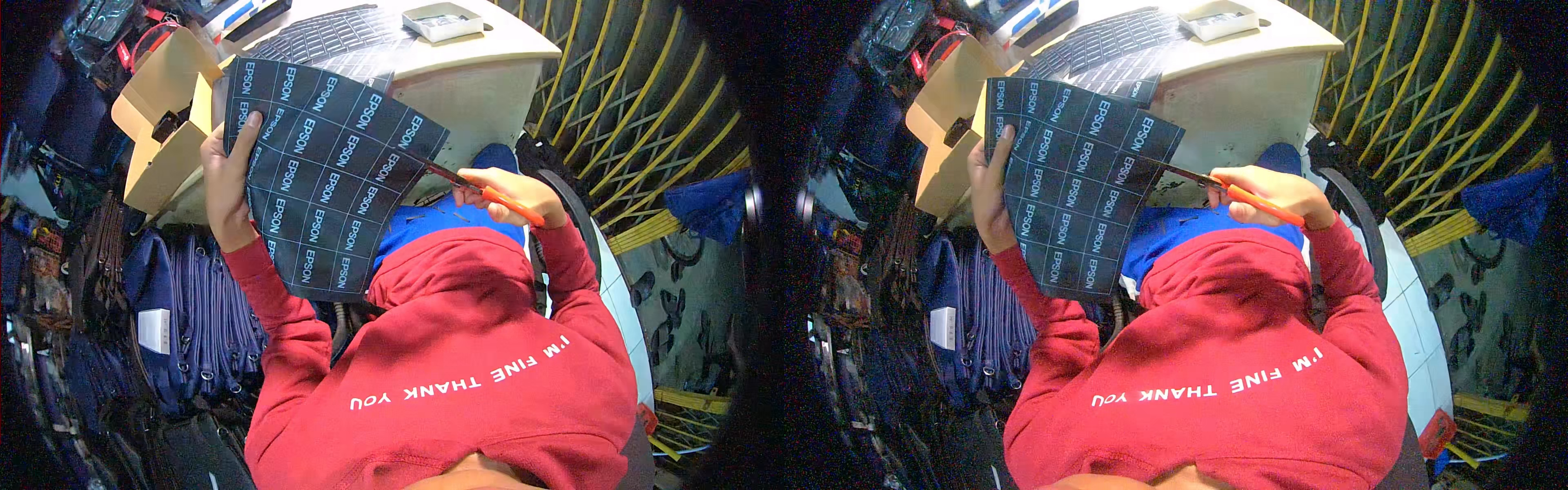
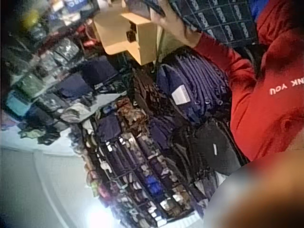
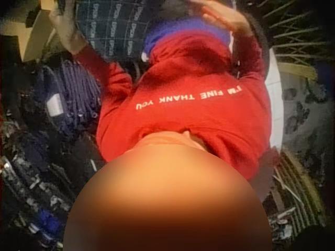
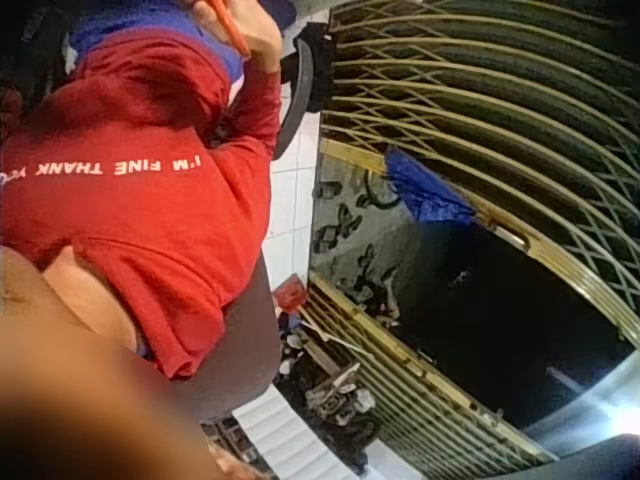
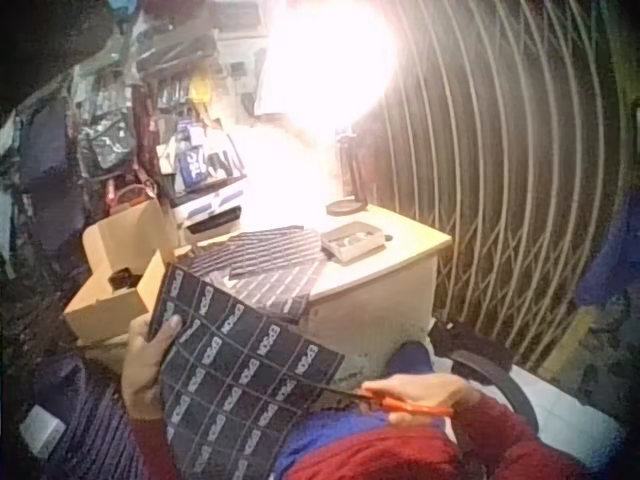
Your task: Cutting individual brand labels from a large printed sheet using scissors.
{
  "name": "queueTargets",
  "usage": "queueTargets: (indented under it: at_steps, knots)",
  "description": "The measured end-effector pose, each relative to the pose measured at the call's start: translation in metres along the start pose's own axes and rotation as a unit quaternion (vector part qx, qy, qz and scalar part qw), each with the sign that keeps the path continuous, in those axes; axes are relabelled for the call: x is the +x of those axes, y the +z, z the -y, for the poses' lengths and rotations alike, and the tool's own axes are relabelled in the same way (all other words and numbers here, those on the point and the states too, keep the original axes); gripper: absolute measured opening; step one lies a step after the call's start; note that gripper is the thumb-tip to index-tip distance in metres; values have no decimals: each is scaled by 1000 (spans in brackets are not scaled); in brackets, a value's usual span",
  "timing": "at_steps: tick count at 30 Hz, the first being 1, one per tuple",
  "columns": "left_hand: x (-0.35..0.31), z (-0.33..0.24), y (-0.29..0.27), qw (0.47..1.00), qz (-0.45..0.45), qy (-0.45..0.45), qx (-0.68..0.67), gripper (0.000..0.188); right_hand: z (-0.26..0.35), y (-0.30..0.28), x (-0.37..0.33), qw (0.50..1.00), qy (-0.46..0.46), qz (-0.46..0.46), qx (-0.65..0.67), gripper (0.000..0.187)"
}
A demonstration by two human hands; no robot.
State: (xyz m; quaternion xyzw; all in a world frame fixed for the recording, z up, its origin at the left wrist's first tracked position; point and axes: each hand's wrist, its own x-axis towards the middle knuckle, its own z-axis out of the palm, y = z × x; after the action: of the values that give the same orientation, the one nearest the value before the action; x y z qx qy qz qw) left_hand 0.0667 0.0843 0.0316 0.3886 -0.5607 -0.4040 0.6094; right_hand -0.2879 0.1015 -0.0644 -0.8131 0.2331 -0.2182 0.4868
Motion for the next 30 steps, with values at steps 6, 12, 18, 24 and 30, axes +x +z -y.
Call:
queueTargets:
  at_steps: [6,12,18,24,30]
  knots:
    - [-2,-1,3,1000,0,3,-5,15,2,-3,1,998,50,11,38,84]
    - [-1,-2,5,1000,15,-1,-24,15,-4,-1,-1,997,51,8,64,81]
    - [-1,-1,4,1000,14,-1,-20,15,-2,-1,0,997,44,12,59,78]
    - [-2,-1,7,1000,3,3,-20,15,1,0,3,999,23,11,39,61]
    - [-2,0,5,1000,10,4,-16,15,-1,3,5,999,15,-2,34,49]
